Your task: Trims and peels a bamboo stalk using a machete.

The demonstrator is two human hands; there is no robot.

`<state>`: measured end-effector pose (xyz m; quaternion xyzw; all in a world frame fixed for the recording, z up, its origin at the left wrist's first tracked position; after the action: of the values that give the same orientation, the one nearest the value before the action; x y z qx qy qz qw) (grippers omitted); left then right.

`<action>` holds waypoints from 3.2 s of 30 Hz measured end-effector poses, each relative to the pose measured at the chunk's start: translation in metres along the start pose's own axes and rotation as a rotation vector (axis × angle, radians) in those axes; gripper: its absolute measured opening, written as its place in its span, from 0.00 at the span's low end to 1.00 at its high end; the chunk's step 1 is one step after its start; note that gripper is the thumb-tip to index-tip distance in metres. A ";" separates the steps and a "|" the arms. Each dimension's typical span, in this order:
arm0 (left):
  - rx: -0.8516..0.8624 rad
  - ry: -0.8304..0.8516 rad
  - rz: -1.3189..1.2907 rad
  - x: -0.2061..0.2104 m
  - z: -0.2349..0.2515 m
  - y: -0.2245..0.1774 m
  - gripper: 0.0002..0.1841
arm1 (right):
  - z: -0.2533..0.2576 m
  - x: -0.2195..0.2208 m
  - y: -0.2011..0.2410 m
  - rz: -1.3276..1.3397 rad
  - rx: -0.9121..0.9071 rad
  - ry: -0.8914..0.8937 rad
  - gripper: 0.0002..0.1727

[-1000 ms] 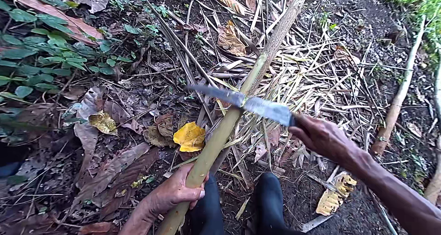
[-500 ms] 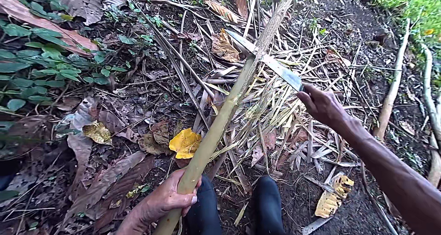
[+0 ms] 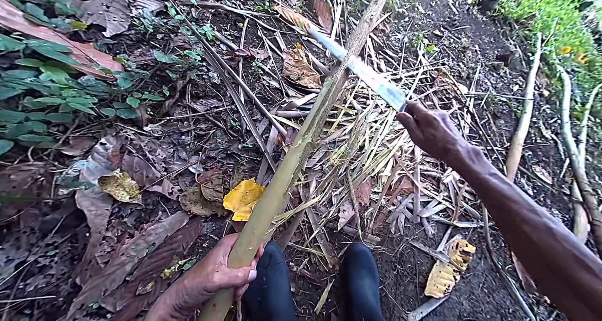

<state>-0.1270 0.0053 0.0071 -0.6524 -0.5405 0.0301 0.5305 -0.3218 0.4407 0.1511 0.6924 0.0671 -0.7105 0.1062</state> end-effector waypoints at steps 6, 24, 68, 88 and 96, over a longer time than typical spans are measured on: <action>-0.006 -0.014 0.020 0.001 0.001 0.002 0.17 | 0.051 0.002 -0.042 -0.030 0.102 0.052 0.33; 0.028 -0.261 0.295 0.000 -0.011 -0.008 0.27 | 0.001 0.007 -0.105 0.459 0.748 -0.135 0.35; 0.001 -0.878 1.014 0.026 -0.027 -0.014 0.23 | -0.134 0.103 0.147 0.167 -0.309 0.011 0.37; 0.030 -0.913 1.028 0.026 -0.026 -0.010 0.22 | -0.075 0.067 0.083 0.072 -0.247 0.010 0.33; -0.007 -0.884 1.051 0.034 -0.025 -0.007 0.22 | -0.034 0.051 0.027 0.157 0.011 -0.060 0.29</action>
<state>-0.1023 0.0129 0.0418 -0.7561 -0.3179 0.5453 0.1729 -0.2831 0.4199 0.1005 0.6744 0.0056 -0.7208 0.1599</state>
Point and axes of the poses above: each hand's wrist, its own z-axis towards the middle knuckle, its own x-axis out of the palm, y = z × x, the point moved 5 cm from there along z, towards the middle knuckle, and after that the axes turned 4 degrees about -z, right-handed, at the moved point
